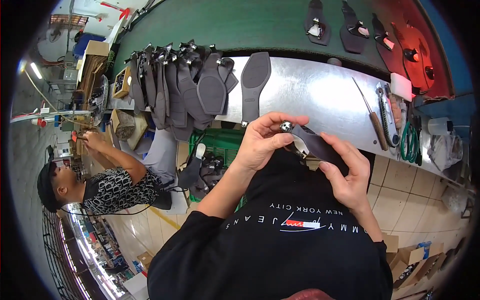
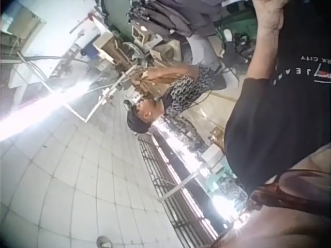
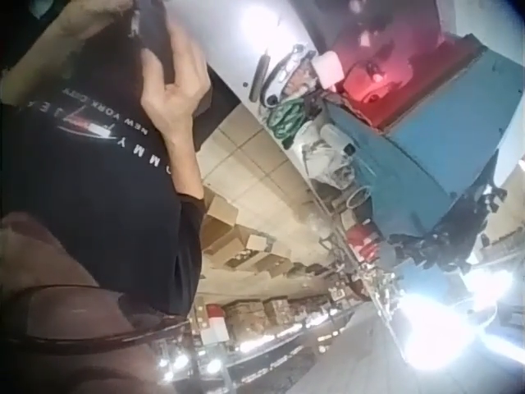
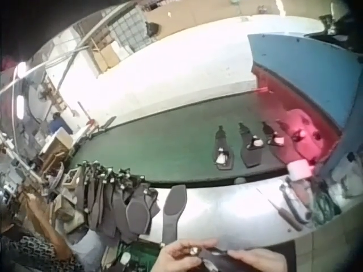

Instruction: The recorder is seen assembling shoe components, specifically attaching decorative buckles to black heel straps using a small tool and then placing them on a conveyor belt.

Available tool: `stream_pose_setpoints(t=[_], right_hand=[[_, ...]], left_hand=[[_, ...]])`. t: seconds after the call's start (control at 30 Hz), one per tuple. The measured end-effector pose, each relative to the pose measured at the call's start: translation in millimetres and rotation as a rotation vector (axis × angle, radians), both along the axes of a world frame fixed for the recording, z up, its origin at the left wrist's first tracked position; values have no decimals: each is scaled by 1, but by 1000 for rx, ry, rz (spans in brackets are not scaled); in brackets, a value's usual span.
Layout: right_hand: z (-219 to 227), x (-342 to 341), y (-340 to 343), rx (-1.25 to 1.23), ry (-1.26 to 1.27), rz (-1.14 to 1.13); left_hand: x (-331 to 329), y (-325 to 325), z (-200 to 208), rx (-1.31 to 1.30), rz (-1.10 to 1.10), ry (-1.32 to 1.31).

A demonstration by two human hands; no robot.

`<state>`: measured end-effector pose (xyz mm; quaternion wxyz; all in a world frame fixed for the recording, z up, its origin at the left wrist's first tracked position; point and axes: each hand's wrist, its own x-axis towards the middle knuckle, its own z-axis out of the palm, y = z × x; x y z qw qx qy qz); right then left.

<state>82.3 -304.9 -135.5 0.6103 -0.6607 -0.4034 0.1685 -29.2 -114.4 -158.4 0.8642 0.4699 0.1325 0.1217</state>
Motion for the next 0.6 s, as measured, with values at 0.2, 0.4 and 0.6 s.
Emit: stream_pose_setpoints(t=[0.2, 0.4, 0.6], right_hand=[[-2, -1, 0, 20, -10, 23], [-3, -1, 0, 18, 5, 34], [-2, 0, -1, 10, 10, 40]], left_hand=[[-1, 1, -2, 17, -15, -13], [-2, 0, 0, -19, -3, -8], [-1, -2, 0, 3, 0, -11]])
